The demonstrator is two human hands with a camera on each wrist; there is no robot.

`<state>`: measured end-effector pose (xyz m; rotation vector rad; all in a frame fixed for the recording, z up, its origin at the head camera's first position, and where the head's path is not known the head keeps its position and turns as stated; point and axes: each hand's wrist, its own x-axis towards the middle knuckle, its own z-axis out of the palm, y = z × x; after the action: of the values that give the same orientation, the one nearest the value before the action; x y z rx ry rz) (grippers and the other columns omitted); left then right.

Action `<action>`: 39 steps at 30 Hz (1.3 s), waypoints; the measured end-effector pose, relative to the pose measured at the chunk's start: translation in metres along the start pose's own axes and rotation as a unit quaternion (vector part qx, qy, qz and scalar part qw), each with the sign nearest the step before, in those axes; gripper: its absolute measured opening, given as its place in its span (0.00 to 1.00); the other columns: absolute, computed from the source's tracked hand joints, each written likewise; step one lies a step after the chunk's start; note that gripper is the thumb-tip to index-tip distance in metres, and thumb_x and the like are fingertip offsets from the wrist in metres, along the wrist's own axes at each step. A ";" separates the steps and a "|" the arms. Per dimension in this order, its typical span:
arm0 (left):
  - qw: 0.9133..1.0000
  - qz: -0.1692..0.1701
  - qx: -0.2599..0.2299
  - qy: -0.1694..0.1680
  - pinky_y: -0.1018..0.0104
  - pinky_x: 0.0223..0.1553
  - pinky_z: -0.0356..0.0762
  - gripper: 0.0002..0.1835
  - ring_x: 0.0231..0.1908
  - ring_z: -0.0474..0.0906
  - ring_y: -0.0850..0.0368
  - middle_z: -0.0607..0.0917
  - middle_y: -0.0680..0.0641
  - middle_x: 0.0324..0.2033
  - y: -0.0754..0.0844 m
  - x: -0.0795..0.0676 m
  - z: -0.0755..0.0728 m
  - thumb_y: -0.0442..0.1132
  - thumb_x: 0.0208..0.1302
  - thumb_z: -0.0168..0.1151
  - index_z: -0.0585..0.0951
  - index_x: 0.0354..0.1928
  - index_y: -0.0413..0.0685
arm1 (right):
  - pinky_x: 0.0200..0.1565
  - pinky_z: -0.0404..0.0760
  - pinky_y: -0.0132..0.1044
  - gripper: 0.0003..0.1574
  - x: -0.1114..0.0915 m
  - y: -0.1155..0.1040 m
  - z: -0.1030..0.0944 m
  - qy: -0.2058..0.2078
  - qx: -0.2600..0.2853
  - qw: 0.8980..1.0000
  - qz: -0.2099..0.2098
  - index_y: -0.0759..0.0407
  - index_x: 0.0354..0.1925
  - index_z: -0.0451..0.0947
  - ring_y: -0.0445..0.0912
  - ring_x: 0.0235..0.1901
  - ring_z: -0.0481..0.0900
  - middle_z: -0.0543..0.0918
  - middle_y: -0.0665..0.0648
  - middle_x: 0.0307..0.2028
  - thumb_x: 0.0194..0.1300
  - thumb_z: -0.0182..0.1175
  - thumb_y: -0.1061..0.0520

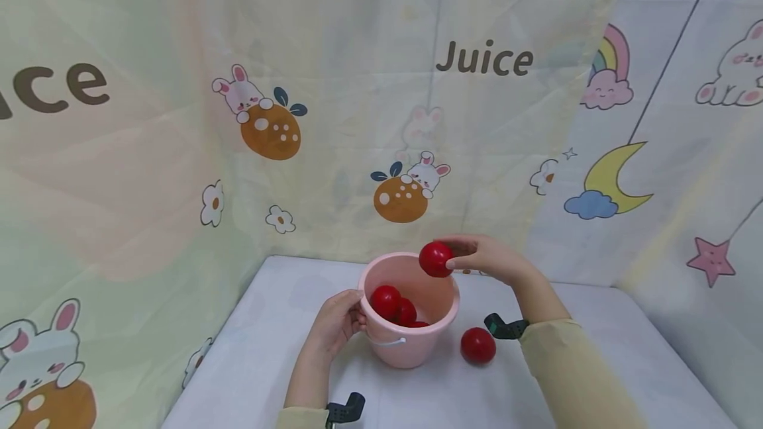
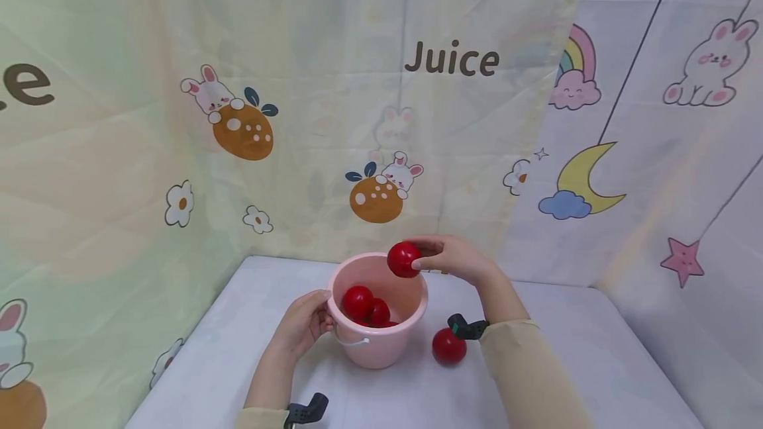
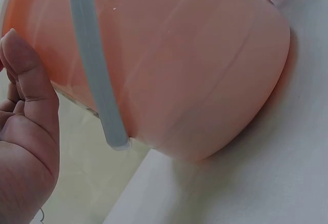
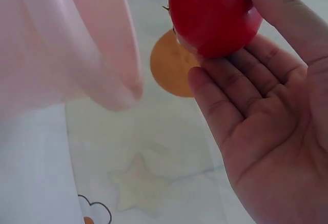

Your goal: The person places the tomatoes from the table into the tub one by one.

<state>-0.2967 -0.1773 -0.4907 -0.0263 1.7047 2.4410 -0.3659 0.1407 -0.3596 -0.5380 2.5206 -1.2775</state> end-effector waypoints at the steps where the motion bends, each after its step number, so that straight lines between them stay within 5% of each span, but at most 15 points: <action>1: 1.000 0.001 0.000 0.000 0.70 0.33 0.83 0.21 0.24 0.78 0.58 0.81 0.49 0.24 0.000 0.000 0.000 0.48 0.69 0.59 0.77 0.47 0.33 | 0.51 0.83 0.50 0.44 0.004 -0.001 0.003 -0.001 -0.009 1.000 0.005 0.36 0.62 0.75 0.51 0.59 0.77 0.82 0.48 0.56 0.45 0.76 0.37; 10: 1.000 -0.002 0.003 -0.008 0.70 0.32 0.83 0.15 0.24 0.78 0.60 0.82 0.51 0.23 0.002 -0.001 0.002 0.47 0.69 0.58 0.80 0.42 0.40 | 0.49 0.84 0.47 0.36 0.037 -0.009 0.030 -0.065 -0.064 0.995 0.028 0.33 0.56 0.79 0.48 0.58 0.75 0.83 0.45 0.52 0.46 0.76 0.38; 20: 1.000 -0.002 0.000 -0.008 0.70 0.32 0.83 0.18 0.23 0.78 0.60 0.81 0.50 0.23 0.002 0.000 0.001 0.47 0.68 0.59 0.78 0.44 0.36 | 0.49 0.84 0.47 0.31 0.057 -0.024 0.054 -0.112 -0.132 0.984 0.042 0.32 0.54 0.80 0.47 0.54 0.76 0.84 0.42 0.48 0.50 0.74 0.38; 28: 1.000 -0.001 -0.010 -0.008 0.71 0.31 0.83 0.13 0.23 0.78 0.60 0.81 0.51 0.22 0.002 0.000 0.000 0.46 0.69 0.57 0.80 0.40 0.41 | 0.54 0.81 0.53 0.30 0.067 -0.031 0.067 -0.140 -0.095 0.984 0.053 0.35 0.54 0.80 0.49 0.56 0.75 0.84 0.44 0.49 0.52 0.73 0.40; 39: 1.000 -0.004 -0.003 -0.005 0.71 0.32 0.83 0.18 0.23 0.78 0.60 0.81 0.51 0.22 0.002 0.000 0.000 0.47 0.69 0.58 0.79 0.44 0.37 | 0.53 0.81 0.52 0.30 0.068 -0.031 0.071 -0.124 -0.089 0.986 0.070 0.36 0.55 0.80 0.50 0.56 0.74 0.84 0.45 0.49 0.53 0.72 0.38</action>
<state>-0.2975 -0.1781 -0.4887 -0.0215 1.6901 2.4356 -0.3925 0.0438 -0.3796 -0.5109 2.4250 -0.8826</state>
